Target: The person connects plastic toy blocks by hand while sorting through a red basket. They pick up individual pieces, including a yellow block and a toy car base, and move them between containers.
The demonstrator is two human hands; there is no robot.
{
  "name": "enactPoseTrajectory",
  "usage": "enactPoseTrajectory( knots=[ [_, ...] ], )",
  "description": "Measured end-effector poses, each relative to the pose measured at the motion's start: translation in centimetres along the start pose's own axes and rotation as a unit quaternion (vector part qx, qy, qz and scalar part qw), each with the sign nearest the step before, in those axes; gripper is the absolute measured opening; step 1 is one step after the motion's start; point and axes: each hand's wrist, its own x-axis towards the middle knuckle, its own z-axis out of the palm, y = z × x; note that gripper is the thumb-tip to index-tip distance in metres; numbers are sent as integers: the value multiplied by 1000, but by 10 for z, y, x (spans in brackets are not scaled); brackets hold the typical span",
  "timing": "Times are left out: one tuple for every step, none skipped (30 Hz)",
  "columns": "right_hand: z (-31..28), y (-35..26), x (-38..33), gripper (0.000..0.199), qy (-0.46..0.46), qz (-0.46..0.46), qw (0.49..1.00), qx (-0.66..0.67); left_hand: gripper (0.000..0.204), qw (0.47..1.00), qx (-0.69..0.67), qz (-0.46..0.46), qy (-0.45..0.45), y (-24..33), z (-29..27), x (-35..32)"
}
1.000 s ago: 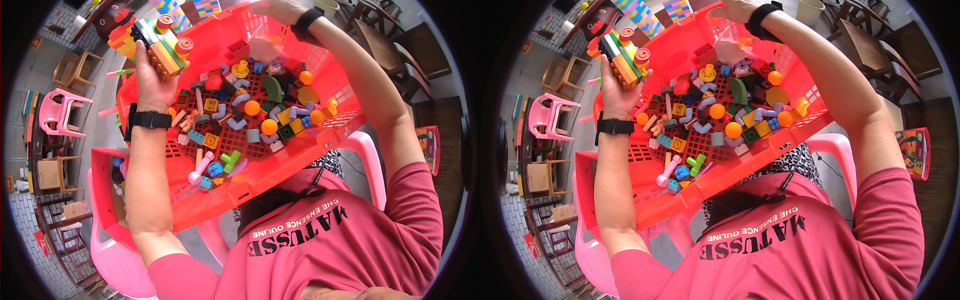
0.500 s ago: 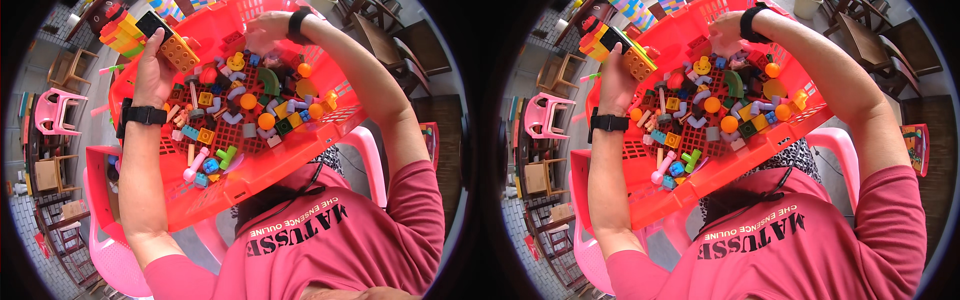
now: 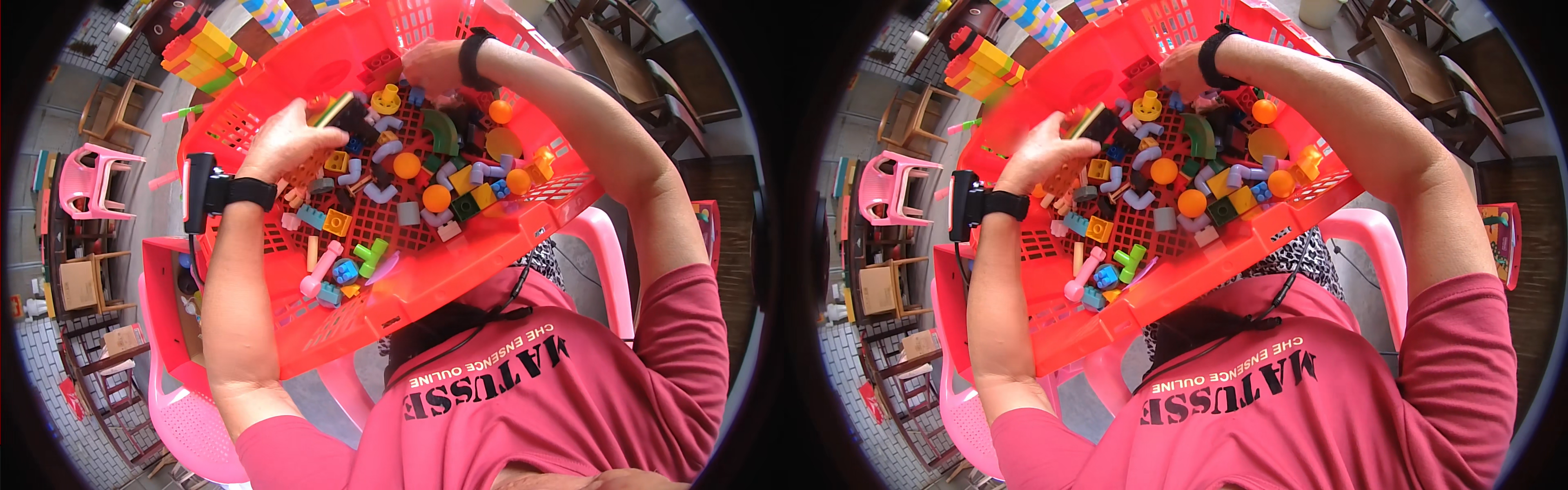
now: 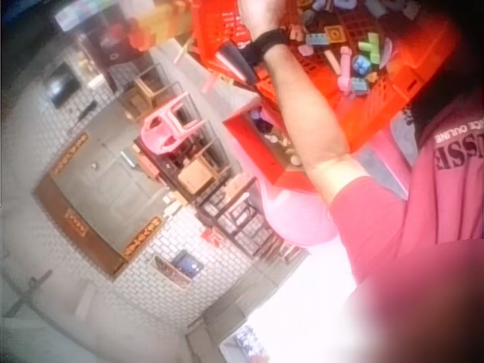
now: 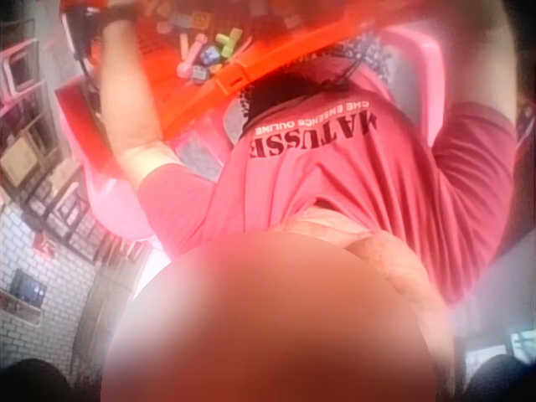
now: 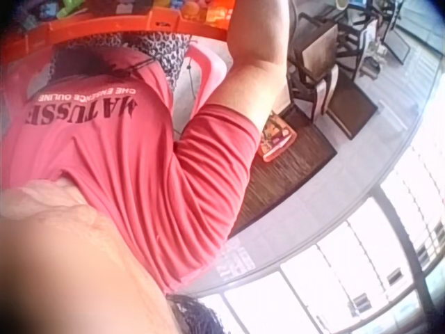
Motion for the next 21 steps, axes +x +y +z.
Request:
enactPoseTrajectory(
  knots=[
    [-1, -1, 1, 22, -18, 22, 999, -15, 81, 994, 103, -18, -9, 0, 0, 0],
    [-2, -2, 1, 25, 4, 33, 999, 35, 82, 993, 117, -23, -6, -1, -1, 0],
    [-3, -4, 1, 27, 8, 53, 995, 81, 82, 992, 127, -20, 3, -3, -3, 0],
    [-4, -6, 1, 30, 22, 70, 988, 135, 80, 991, 126, -31, 9, -4, -4, 0],
    [-4, -10, 0, 30, -2, 71, 992, 109, 79, 992, 121, -33, 21, -6, -6, 0],
    [-4, -13, -2, 30, -15, 69, 994, 89, 77, 993, 112, -37, 31, -8, -8, 1],
    [-4, -17, -4, 31, -27, 66, 995, 70, 75, 989, 135, -45, 49, -9, -10, 1],
    [-4, -21, -5, 31, -30, 77, 995, 54, 74, 984, 155, -52, 64, -11, -11, 1],
    [-4, -25, -7, 30, -33, 88, 995, 38, 72, 980, 175, -59, 79, -12, -13, 0],
    [-5, -27, -8, 30, -37, 100, 994, 22, 69, 977, 187, -58, 90, -12, -14, 0],
    [-5, -30, -8, 29, -40, 112, 993, 6, 69, 976, 191, -57, 88, -12, -14, 0],
    [-6, -31, -8, 31, -66, 134, 989, -2, 68, 975, 195, -55, 88, -12, -14, -1],
    [-6, -31, -8, 31, -70, 135, 988, 2, 67, 975, 198, -54, 88, -12, -14, -2],
    [-7, -31, -7, 32, -65, 131, 989, 7, 66, 974, 205, -58, 81, -12, -14, -2],
    [-7, -30, -6, 32, -67, 129, 989, 15, 64, 972, 212, -63, 74, -12, -15, -2],
    [-7, -28, -5, 31, -75, 121, 990, 6, 63, 971, 219, -66, 68, -12, -15, -3],
    [-7, -26, -3, 30, -90, 116, 989, 0, 65, 970, 223, -71, 66, -12, -16, -3],
    [-6, -24, -1, 30, -114, 111, 987, -8, 66, 969, 227, -74, 64, -12, -16, -3],
    [-4, -21, 0, 28, -126, 112, 986, 12, 68, 968, 230, -76, 67, -13, -16, -2],
    [-3, -18, 1, 28, -147, 116, 982, 30, 67, 968, 229, -78, 65, -14, -16, -2],
    [-1, -15, 2, 27, -150, 109, 982, 42, 68, 968, 232, -76, 66, -14, -16, -2]
  ],
)
